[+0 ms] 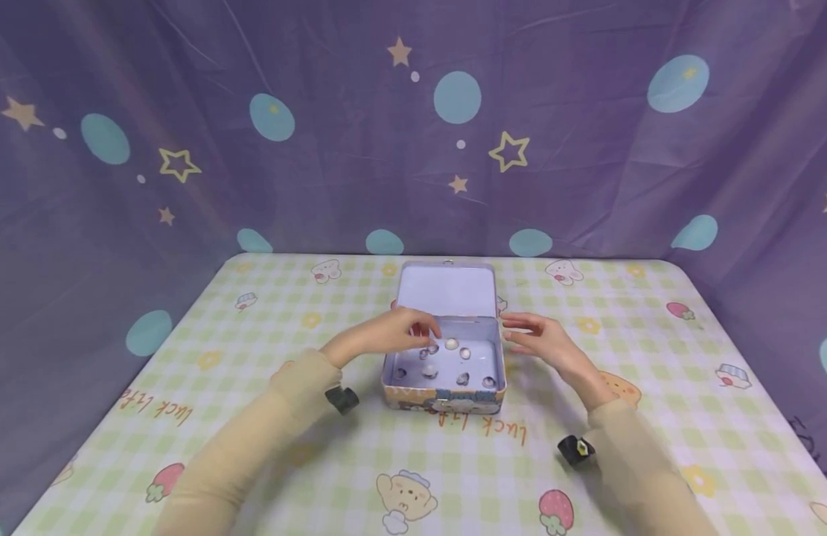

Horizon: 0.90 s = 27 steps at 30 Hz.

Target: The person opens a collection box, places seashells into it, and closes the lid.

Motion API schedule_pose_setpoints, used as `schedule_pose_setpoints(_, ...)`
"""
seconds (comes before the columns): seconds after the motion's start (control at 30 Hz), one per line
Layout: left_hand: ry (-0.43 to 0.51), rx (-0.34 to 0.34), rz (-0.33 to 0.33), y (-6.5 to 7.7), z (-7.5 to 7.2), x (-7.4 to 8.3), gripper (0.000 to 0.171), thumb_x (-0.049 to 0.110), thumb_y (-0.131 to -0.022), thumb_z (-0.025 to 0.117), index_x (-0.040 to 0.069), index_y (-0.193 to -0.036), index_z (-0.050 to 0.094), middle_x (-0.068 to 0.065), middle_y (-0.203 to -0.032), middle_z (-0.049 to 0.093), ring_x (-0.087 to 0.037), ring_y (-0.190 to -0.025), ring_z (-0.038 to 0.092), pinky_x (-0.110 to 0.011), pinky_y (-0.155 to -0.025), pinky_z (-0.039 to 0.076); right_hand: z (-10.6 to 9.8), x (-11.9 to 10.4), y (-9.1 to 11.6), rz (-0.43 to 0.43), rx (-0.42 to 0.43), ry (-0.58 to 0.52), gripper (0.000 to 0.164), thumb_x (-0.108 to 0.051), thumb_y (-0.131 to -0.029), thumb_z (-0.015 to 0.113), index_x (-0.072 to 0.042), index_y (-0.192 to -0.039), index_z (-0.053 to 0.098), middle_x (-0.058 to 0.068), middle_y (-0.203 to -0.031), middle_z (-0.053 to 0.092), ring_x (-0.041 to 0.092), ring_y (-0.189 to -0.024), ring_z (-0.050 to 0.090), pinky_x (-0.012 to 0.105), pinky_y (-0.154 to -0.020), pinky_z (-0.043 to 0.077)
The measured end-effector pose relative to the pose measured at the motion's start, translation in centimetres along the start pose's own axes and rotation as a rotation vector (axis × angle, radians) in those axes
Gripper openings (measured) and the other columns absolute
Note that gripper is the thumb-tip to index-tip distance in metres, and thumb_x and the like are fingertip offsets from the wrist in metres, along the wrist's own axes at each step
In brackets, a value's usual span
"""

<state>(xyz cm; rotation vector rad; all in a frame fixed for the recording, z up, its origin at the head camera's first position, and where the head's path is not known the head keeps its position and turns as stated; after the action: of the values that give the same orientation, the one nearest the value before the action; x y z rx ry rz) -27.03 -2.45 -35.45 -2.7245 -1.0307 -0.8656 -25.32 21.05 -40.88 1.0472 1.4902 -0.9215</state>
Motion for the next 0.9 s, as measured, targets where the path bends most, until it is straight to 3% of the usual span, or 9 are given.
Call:
schedule_pose_setpoints(0.3,-0.001,0.162,0.014,0.6,-2.7,-1.4,0.019,0.012,-0.087,0.055,0.004,-0.102,0.062,-0.003,-0.084,0.06,-0.013,-0.076,0.054,-0.021,-0.066,0.043,-1.0,-0.6,-2.4,0.057,-0.015,0.069,0.052,-0.018,-0.089,0.053,0.009,-0.13,0.036,0.028,-0.13,0.037,0.027,-0.106,0.052,0.035,-0.083,0.046)
schedule_pose_setpoints(0.43,0.018,0.223,0.013,0.8,-3.4,-2.4,0.02,0.012,-0.085,0.056,0.002,-0.101,0.062,-0.005,-0.087,0.06,-0.014,-0.079,0.053,-0.021,-0.068,0.043,-1.2,-0.9,-3.4,0.069,-0.008,0.075,0.052,-0.02,-0.09,0.052,0.008,-0.13,0.035,0.029,-0.129,0.038,0.029,-0.105,0.052,0.035,-0.085,0.045)
schedule_pose_setpoints(0.63,0.056,0.312,-0.007,0.9,-3.9,-4.3,0.019,0.011,-0.085,0.056,0.0,-0.1,0.063,-0.009,-0.094,0.062,-0.018,-0.081,0.055,-0.023,-0.071,0.044,-1.6,-0.6,-4.9,0.101,0.011,0.1,0.052,-0.021,-0.09,0.051,0.006,-0.131,0.035,0.028,-0.129,0.038,0.033,-0.108,0.049,0.036,-0.088,0.043)
schedule_pose_setpoints(0.9,0.18,0.452,-0.101,0.6,-3.7,-7.0,0.029,0.008,-0.084,0.056,-0.003,-0.11,0.056,-0.019,-0.104,0.057,-0.028,-0.088,0.057,-0.029,-0.074,0.048,-1.7,-0.2,-6.0,0.133,0.058,0.052,0.049,-0.016,-0.092,0.046,0.007,-0.133,0.03,0.032,-0.128,0.037,0.031,-0.106,0.052,0.041,-0.092,0.039)
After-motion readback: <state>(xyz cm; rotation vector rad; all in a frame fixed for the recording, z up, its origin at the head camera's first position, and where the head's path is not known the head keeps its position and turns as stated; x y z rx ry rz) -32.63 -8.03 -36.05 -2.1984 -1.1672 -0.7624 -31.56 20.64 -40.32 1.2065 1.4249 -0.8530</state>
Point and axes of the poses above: each hand's wrist, its own y-axis away from the middle knuckle, its own z-axis out of the palm, x = y × z, the point moved 4 cm from there along -y, towards the middle knuckle
